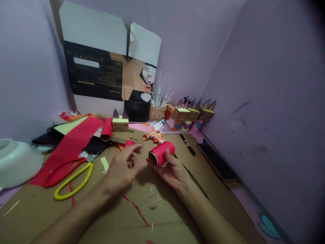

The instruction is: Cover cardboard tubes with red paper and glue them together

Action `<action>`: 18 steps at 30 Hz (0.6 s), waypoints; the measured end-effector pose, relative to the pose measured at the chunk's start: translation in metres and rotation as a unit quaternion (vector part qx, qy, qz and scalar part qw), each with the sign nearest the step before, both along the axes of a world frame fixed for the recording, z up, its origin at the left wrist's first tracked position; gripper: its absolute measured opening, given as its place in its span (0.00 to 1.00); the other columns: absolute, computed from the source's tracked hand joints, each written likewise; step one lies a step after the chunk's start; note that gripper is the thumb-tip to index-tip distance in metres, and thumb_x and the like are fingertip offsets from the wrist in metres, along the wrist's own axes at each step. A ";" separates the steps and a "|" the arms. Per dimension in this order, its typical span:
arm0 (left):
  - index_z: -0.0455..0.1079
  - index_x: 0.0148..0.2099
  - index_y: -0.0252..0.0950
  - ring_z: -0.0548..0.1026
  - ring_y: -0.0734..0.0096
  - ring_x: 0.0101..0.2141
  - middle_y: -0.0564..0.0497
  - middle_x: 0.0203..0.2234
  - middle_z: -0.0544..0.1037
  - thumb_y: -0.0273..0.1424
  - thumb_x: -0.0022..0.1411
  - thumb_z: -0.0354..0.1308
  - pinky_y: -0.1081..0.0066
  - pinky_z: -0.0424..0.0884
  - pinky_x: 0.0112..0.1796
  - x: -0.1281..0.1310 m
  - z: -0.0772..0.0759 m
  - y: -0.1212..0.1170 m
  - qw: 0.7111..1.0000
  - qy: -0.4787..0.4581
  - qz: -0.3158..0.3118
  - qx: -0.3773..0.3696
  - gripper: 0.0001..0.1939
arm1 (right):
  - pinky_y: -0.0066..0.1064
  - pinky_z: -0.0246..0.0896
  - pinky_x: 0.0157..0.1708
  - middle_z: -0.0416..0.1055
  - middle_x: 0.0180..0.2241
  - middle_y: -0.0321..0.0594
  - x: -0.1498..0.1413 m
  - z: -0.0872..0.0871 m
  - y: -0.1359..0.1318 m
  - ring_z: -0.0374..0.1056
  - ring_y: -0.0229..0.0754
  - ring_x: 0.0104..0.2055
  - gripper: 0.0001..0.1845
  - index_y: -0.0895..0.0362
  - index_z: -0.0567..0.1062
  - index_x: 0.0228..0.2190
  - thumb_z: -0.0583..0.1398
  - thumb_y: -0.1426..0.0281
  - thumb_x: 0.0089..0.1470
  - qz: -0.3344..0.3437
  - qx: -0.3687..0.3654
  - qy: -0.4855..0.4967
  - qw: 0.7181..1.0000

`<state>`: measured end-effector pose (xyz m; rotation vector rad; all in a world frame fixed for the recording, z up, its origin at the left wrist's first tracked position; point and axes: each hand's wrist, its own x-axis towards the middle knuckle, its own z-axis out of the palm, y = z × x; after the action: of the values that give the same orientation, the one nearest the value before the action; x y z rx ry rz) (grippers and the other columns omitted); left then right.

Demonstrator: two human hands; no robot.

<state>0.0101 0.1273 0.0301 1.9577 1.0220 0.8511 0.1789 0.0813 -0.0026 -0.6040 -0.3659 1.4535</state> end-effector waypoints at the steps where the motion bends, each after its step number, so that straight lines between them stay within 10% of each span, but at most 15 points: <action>1: 0.65 0.50 0.36 0.71 0.70 0.28 0.47 0.38 0.73 0.39 0.52 0.58 0.70 0.68 0.28 0.004 -0.001 -0.005 0.996 -0.049 -0.030 -0.063 0.24 | 0.35 0.67 0.43 0.77 0.29 0.34 -0.003 0.000 -0.002 0.72 0.40 0.33 0.20 0.56 0.74 0.29 0.72 0.64 0.32 0.010 0.006 -0.005 1.000; 6: 0.67 0.44 0.31 0.71 0.73 0.22 0.51 0.26 0.74 0.35 0.44 0.60 0.74 0.68 0.21 0.015 -0.004 -0.011 0.952 -0.175 -0.059 -0.245 0.23 | 0.36 0.67 0.41 0.77 0.30 0.36 -0.020 -0.001 -0.008 0.72 0.44 0.34 0.18 0.56 0.75 0.31 0.71 0.65 0.36 0.060 0.042 -0.055 0.996; 18: 0.77 0.26 0.33 0.70 0.72 0.21 0.53 0.17 0.77 0.24 0.41 0.56 0.76 0.64 0.23 0.002 0.006 -0.002 0.975 -0.163 0.011 -0.153 0.09 | 0.36 0.62 0.44 0.69 0.48 0.44 0.004 0.005 -0.010 0.64 0.49 0.50 0.25 0.52 0.73 0.44 0.65 0.56 0.43 -0.060 0.070 -0.252 0.963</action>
<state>0.0124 0.1250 0.0358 1.4931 0.9176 0.9311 0.1833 0.0711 0.0024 -0.8642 -0.8109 1.1338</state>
